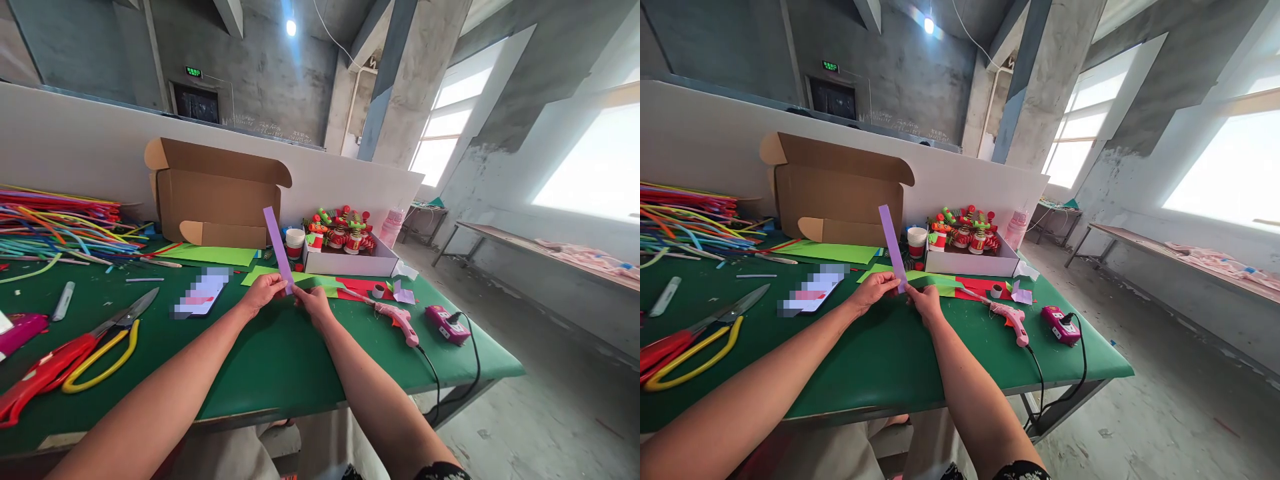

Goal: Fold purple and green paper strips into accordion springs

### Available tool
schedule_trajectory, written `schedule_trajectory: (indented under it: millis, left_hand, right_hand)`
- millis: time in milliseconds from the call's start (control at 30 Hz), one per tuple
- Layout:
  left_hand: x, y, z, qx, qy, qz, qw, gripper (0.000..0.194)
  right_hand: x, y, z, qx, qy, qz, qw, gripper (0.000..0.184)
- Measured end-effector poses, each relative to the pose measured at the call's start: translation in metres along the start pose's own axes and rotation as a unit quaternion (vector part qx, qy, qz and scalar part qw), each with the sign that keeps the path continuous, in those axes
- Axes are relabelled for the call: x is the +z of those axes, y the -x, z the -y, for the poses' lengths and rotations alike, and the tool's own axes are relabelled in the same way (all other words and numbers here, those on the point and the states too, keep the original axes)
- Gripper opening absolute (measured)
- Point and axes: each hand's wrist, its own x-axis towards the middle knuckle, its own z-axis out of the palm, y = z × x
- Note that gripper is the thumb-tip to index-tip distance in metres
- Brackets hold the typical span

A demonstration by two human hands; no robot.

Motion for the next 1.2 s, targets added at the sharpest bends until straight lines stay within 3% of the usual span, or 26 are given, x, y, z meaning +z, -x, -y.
schedule_trajectory:
  millis: [167, 333, 567, 700, 867, 1000, 1133, 1200]
  left_hand:
    - [0.006, 0.005, -0.003, -0.040, 0.004, 0.050, 0.998, 0.041]
    - [0.011, 0.007, -0.003, -0.033, -0.008, 0.062, 0.997, 0.042]
    - [0.013, 0.006, -0.002, -0.037, -0.014, 0.033, 0.999, 0.043]
    - [0.016, 0.007, 0.000, -0.074, 0.063, 0.021, 0.995, 0.044]
    - [0.012, 0.004, 0.005, -0.085, 0.099, -0.018, 0.991, 0.044]
    - [0.010, 0.001, 0.007, -0.090, 0.099, -0.049, 0.990, 0.045]
    - [0.010, 0.000, 0.008, -0.079, 0.089, -0.075, 0.990, 0.046]
    - [0.010, 0.000, 0.007, -0.070, 0.091, -0.078, 0.990, 0.047]
  right_hand:
    - [-0.002, 0.000, 0.003, -0.005, -0.057, -0.008, 0.998, 0.037]
    - [-0.002, 0.001, 0.002, -0.005, -0.071, 0.012, 0.997, 0.036]
    - [-0.002, 0.000, 0.000, -0.009, -0.063, 0.017, 0.998, 0.037]
    - [-0.003, -0.002, -0.002, -0.001, -0.042, -0.002, 0.999, 0.038]
    - [-0.002, -0.004, -0.005, 0.044, -0.059, 0.024, 0.997, 0.035]
    - [-0.003, -0.005, -0.003, 0.035, -0.102, -0.005, 0.994, 0.027]
    - [-0.004, -0.006, 0.000, 0.011, -0.137, 0.025, 0.990, 0.009]
    - [-0.004, -0.007, 0.000, 0.013, -0.166, 0.033, 0.985, 0.009]
